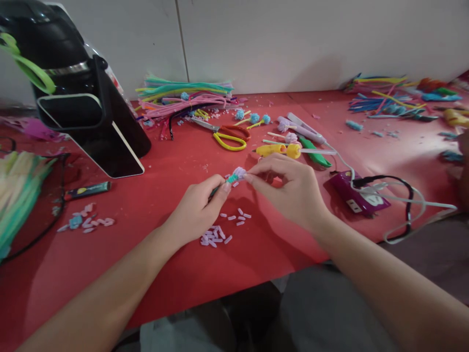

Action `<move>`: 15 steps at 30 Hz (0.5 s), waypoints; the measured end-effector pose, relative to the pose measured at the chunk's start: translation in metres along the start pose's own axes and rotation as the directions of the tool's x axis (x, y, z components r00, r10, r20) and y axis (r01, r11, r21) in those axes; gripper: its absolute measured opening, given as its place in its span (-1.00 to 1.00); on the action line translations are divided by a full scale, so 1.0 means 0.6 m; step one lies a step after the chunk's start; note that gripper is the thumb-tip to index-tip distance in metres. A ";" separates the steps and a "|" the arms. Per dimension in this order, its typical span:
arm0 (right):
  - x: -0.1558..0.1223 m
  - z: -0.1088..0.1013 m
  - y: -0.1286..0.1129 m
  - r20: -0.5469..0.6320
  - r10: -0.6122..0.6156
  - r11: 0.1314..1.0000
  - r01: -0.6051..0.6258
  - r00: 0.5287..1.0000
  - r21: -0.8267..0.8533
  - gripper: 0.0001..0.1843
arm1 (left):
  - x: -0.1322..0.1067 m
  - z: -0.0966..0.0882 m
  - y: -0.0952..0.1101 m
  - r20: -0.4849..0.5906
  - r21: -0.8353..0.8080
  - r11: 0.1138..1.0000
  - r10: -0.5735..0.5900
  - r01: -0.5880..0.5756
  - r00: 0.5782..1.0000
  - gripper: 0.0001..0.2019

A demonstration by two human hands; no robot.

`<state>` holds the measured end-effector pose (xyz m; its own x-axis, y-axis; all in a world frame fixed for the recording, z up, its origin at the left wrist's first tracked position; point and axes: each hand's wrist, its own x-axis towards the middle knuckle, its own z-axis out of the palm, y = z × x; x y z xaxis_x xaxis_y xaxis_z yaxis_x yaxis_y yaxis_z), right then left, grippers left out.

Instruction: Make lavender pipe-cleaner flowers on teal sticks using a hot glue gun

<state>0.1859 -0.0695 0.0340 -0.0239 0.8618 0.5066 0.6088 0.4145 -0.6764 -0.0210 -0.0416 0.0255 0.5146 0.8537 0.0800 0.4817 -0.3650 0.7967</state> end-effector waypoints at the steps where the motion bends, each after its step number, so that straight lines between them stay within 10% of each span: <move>1: 0.000 -0.001 0.000 0.012 0.002 1.000 -0.002 1.000 0.002 -0.93 | 0.000 0.000 0.000 0.000 0.000 1.000 -0.002 0.002 1.000 -0.65; 15: 0.008 -0.005 -0.002 0.123 0.109 0.991 -0.117 0.986 0.059 -0.90 | 0.002 -0.001 0.001 0.032 -0.009 1.000 0.010 -0.009 0.999 -0.64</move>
<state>0.1871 -0.0669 0.0389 -0.0544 0.9312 0.3605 0.5597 0.3274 -0.7613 -0.0209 -0.0407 0.0264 0.5420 0.8376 0.0683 0.4703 -0.3697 0.8014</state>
